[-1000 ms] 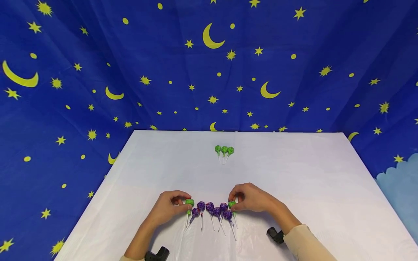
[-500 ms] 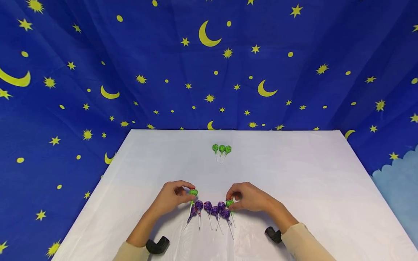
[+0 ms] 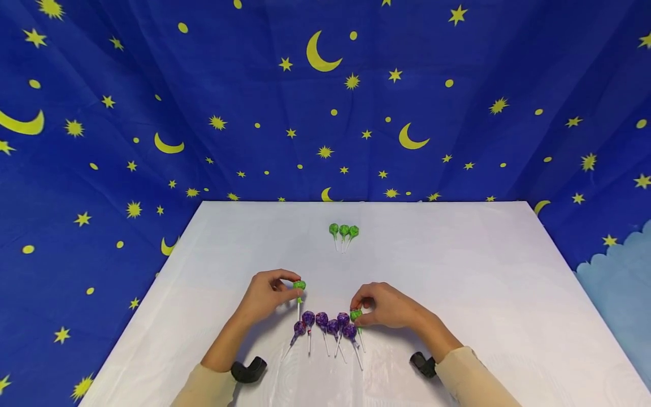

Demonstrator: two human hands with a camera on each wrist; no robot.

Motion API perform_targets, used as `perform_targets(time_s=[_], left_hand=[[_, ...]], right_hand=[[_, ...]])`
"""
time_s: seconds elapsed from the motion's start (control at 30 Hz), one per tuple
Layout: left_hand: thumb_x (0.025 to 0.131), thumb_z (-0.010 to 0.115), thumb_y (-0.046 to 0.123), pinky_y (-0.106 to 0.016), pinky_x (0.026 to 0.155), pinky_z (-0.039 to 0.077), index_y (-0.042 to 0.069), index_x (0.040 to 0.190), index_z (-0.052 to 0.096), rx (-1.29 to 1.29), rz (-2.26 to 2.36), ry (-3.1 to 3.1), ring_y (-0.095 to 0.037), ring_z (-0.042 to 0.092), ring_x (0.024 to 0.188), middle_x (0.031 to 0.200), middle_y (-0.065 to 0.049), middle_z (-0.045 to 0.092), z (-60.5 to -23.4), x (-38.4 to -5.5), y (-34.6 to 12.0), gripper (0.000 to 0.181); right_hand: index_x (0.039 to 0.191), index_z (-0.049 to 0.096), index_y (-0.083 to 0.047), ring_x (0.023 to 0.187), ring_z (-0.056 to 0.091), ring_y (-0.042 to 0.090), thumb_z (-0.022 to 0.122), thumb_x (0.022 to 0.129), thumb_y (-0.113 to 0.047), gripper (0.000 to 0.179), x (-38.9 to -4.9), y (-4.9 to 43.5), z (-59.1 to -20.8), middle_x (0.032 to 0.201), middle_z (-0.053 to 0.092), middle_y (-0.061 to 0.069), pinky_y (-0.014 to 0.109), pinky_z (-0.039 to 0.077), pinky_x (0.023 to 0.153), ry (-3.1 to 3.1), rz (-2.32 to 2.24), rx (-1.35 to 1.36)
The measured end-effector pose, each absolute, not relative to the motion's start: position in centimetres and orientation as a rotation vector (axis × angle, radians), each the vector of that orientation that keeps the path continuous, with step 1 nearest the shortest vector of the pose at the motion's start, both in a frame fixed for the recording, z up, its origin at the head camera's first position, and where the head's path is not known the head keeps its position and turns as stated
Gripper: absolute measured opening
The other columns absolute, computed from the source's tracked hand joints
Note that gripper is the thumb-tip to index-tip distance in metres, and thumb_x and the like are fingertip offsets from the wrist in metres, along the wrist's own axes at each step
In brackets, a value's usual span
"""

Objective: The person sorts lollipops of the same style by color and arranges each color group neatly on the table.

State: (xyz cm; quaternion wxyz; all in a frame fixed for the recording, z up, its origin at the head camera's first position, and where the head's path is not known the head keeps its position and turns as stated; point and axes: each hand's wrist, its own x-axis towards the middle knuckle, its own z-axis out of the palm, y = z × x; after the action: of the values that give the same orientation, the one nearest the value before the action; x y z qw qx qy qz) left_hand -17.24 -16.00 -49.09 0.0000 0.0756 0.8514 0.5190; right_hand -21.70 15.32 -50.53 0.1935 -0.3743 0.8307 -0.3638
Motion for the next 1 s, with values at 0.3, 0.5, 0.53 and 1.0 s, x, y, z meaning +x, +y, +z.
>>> perform_targets(time_s=[0.3,0.5,0.53,1.0], left_hand=[[0.079,0.081,0.027,-0.032,0.047,0.046,0.022,0.1,0.074,0.218,1.614,2.722,-0.017,0.057,0.057,0.085,0.0,0.068,-49.2,-18.9,-15.4,0.022],[0.078,0.082,0.027,-0.033,0.048,0.047,0.022,0.098,0.075,0.171,1.575,2.794,-0.016,0.057,0.057,0.087,0.004,0.069,-49.0,-19.9,-15.2,0.021],[0.078,0.082,0.027,-0.033,0.048,0.047,0.022,0.097,0.075,0.17,1.571,2.804,-0.016,0.057,0.056,0.086,0.004,0.069,-49.0,-20.1,-15.1,0.021],[0.079,0.081,0.027,-0.033,0.046,0.044,0.02,0.095,0.076,0.229,1.516,2.899,-0.016,0.052,0.053,0.089,0.008,0.07,-47.6,-21.9,-14.6,0.019]], right_hand=[[0.1,0.068,-0.025,0.089,0.055,0.012,0.079,0.08,-0.033,0.025,-21.8,15.4,-50.6,0.095,0.061,-0.014,0.03,0.047,0.079,2.322,-1.03,-1.04],[0.1,0.068,-0.025,0.086,0.055,0.013,0.079,0.08,-0.033,0.025,-21.8,15.3,-50.8,0.093,0.061,-0.013,0.03,0.047,0.077,2.311,-1.047,-1.039],[0.1,0.068,-0.024,0.086,0.055,0.013,0.079,0.08,-0.032,0.025,-21.7,15.3,-50.8,0.094,0.061,-0.013,0.03,0.047,0.077,2.312,-1.049,-1.035],[0.103,0.067,-0.023,0.088,0.056,0.014,0.077,0.082,-0.03,0.024,-21.5,15.4,-50.6,0.095,0.062,-0.013,0.03,0.047,0.078,2.306,-1.055,-1.049]])
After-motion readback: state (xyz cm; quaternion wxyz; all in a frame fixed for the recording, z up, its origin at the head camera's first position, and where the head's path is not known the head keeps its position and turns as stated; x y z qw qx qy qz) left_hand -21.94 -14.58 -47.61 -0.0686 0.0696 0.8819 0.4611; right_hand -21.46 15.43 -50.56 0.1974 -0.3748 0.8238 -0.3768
